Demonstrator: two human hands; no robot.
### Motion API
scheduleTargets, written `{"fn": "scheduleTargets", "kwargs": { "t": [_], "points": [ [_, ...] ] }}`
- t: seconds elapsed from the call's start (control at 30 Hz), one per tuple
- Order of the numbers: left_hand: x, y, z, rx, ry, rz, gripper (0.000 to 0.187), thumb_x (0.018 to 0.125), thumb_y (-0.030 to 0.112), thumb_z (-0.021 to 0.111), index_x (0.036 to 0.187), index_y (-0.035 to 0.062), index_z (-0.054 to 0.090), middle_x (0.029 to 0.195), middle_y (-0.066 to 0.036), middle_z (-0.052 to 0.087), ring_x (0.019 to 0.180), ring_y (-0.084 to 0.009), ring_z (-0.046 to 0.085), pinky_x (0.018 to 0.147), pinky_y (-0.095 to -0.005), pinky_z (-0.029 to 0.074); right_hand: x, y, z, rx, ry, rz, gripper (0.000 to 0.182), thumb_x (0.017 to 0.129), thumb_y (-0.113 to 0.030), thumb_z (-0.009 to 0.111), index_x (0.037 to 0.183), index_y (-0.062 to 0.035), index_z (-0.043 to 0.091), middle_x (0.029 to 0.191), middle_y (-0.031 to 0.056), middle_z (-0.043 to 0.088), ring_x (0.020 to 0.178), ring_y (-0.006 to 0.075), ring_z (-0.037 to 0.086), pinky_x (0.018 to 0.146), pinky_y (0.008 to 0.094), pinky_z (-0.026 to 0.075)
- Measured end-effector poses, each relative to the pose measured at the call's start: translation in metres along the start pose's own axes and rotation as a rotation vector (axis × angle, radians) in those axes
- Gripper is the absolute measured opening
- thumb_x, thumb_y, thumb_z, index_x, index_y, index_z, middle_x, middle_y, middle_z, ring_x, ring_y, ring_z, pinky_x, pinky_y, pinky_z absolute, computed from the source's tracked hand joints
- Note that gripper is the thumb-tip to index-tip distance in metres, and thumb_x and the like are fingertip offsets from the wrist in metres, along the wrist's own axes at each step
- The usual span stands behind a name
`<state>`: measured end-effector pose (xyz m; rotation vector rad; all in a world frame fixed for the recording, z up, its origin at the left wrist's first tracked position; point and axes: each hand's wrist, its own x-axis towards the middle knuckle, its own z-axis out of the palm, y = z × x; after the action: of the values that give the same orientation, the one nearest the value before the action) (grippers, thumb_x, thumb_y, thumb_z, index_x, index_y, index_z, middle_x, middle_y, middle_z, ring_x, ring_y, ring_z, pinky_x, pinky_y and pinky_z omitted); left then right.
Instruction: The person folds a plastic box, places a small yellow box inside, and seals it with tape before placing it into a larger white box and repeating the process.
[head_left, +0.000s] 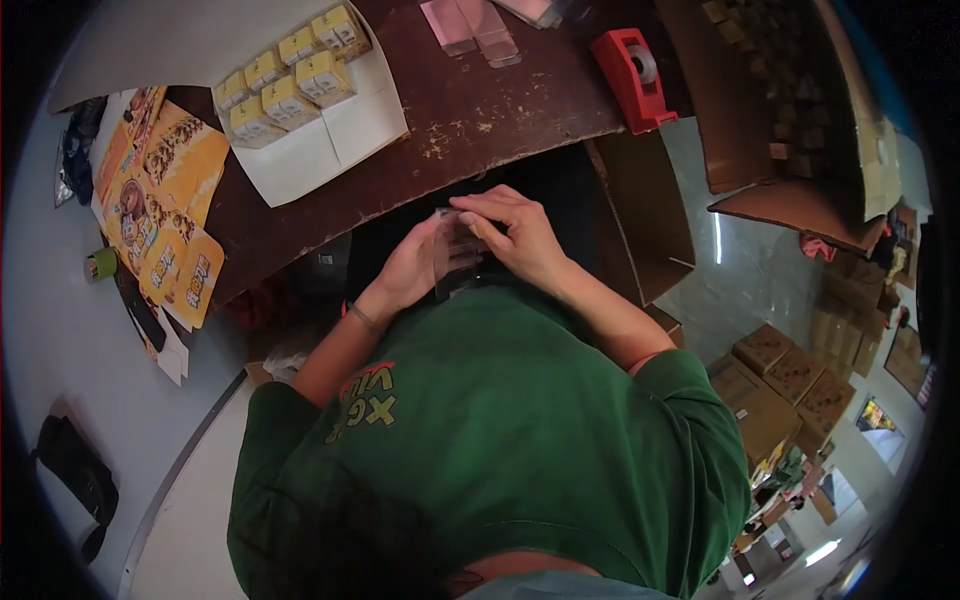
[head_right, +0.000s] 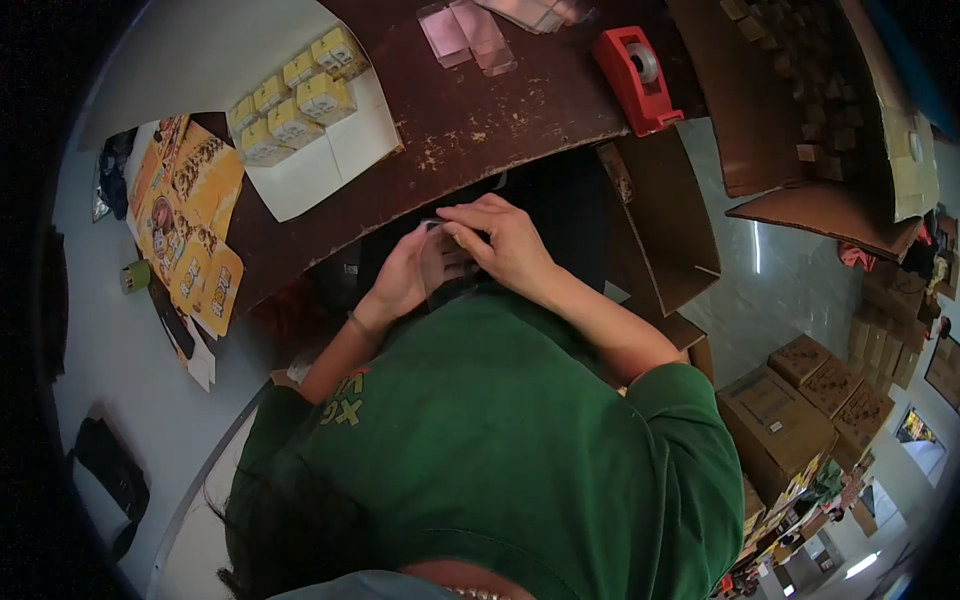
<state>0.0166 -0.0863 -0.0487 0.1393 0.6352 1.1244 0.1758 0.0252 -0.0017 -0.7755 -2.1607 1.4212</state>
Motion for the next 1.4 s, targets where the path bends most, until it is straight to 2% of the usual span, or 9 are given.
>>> {"fn": "scheduleTargets", "kwargs": {
  "t": [0.07, 0.1, 0.2, 0.47, 0.7, 1.0, 1.13, 1.23, 1.4],
  "points": [
    [-0.007, -0.007, -0.01, 0.06, -0.178, 0.094, 0.061, 0.097, 0.035, 0.057, 0.145, 0.0067, 0.034, 0.138, -0.011, 0.047, 0.125, -0.026, 0.052, 0.105, -0.0407, 0.042, 0.001, 0.0, -0.007, 0.007, -0.03, 0.024, 0.024, 0.089, -0.015, 0.067, 0.11, -0.0035, 0.071, 0.102, 0.0135, 0.071, 0.096, 0.0296, 0.062, 0.084, 0.0377, 0.052],
    [-0.01, -0.007, -0.014, 0.283, -0.187, 0.102, 0.081, 0.091, 0.029, 0.07, 0.151, 0.0073, 0.02, 0.143, -0.011, 0.04, 0.128, -0.0258, 0.049, 0.107, -0.0393, 0.04, 0.0, 0.006, -0.003, -0.09, -0.046, -0.13, 0.023, 0.088, -0.016, 0.069, 0.107, -0.005, 0.072, 0.102, 0.0122, 0.071, 0.094, 0.0289, 0.063, 0.085, 0.0384, 0.051],
    [-0.006, -0.014, -0.013, 0.465, -0.042, 0.227, 0.09, 0.084, 0.019, 0.079, 0.151, 0.0071, 0.021, 0.14, -0.011, 0.042, 0.128, -0.0234, 0.047, 0.107, -0.0385, 0.04, -0.012, 0.011, 0.0, -0.114, -0.063, -0.194, 0.022, 0.086, -0.017, 0.07, 0.105, -0.0066, 0.073, 0.101, 0.0105, 0.071, 0.093, 0.0283, 0.064, 0.086, 0.0389, 0.05],
    [0.008, -0.007, 0.006, 0.591, 0.139, 0.308, 0.096, 0.079, 0.013, 0.083, 0.152, 0.0066, 0.02, 0.128, -0.012, 0.052, 0.119, -0.0191, 0.053, 0.102, -0.0336, 0.044, -0.004, 0.021, -0.006, 0.02, -0.014, -0.029, 0.02, 0.086, -0.013, 0.07, 0.105, -0.0054, 0.074, 0.11, 0.0076, 0.071, 0.099, 0.0255, 0.063, 0.092, 0.0391, 0.049],
    [0.015, 0.014, 0.008, 0.584, 0.139, 0.194, 0.094, 0.084, 0.024, 0.08, 0.153, 0.0062, 0.019, 0.125, -0.011, 0.055, 0.113, -0.0169, 0.055, 0.1, -0.0323, 0.044, 0.001, 0.015, -0.025, -0.314, -0.072, -0.358, 0.033, 0.083, -0.013, 0.073, 0.115, -0.0068, 0.07, 0.11, 0.0074, 0.068, 0.103, 0.0282, 0.06, 0.094, 0.0405, 0.045],
    [0.022, 0.04, 0.031, 0.652, 0.08, 0.213, 0.093, 0.082, 0.027, 0.081, 0.152, 0.0055, 0.023, 0.128, -0.011, 0.052, 0.116, -0.0172, 0.052, 0.1, -0.0321, 0.043, 0.005, 0.009, -0.027, 0.051, 0.018, -0.148, 0.029, 0.079, -0.009, 0.076, 0.108, -0.0059, 0.073, 0.109, 0.0098, 0.067, 0.1, 0.0263, 0.06, 0.091, 0.0385, 0.048],
    [0.028, 0.038, 0.032, 0.858, 0.113, 0.238, 0.1, 0.079, 0.038, 0.082, 0.153, 0.0065, 0.023, 0.132, -0.011, 0.05, 0.121, -0.0193, 0.051, 0.102, -0.0327, 0.042, 0.009, 0.008, -0.032, 0.566, 0.093, 0.318, 0.023, 0.08, -0.005, 0.075, 0.104, -0.007, 0.076, 0.109, 0.0062, 0.068, 0.096, 0.0199, 0.06, 0.088, 0.0343, 0.049],
    [0.029, 0.037, 0.033, 0.931, 0.167, 0.358, 0.094, 0.079, 0.025, 0.083, 0.152, 0.0096, 0.025, 0.118, -0.011, 0.059, 0.11, -0.0188, 0.057, 0.097, -0.033, 0.046, 0.014, 0.015, -0.028, 0.277, 0.107, 0.059, 0.022, 0.08, -0.005, 0.074, 0.102, -0.0062, 0.076, 0.107, 0.0062, 0.069, 0.095, 0.0204, 0.06, 0.087, 0.0336, 0.049],
    [0.025, 0.045, 0.033, 0.784, 0.145, 0.286, 0.092, 0.082, 0.032, 0.081, 0.151, 0.0067, 0.025, 0.121, -0.01, 0.058, 0.113, -0.0186, 0.056, 0.1, -0.0326, 0.044, 0.013, 0.012, -0.028, 0.165, 0.041, -0.148, 0.02, 0.083, -0.01, 0.072, 0.102, -0.0066, 0.074, 0.111, 0.0072, 0.069, 0.097, 0.0224, 0.059, 0.093, 0.0361, 0.044]
  ]
}}
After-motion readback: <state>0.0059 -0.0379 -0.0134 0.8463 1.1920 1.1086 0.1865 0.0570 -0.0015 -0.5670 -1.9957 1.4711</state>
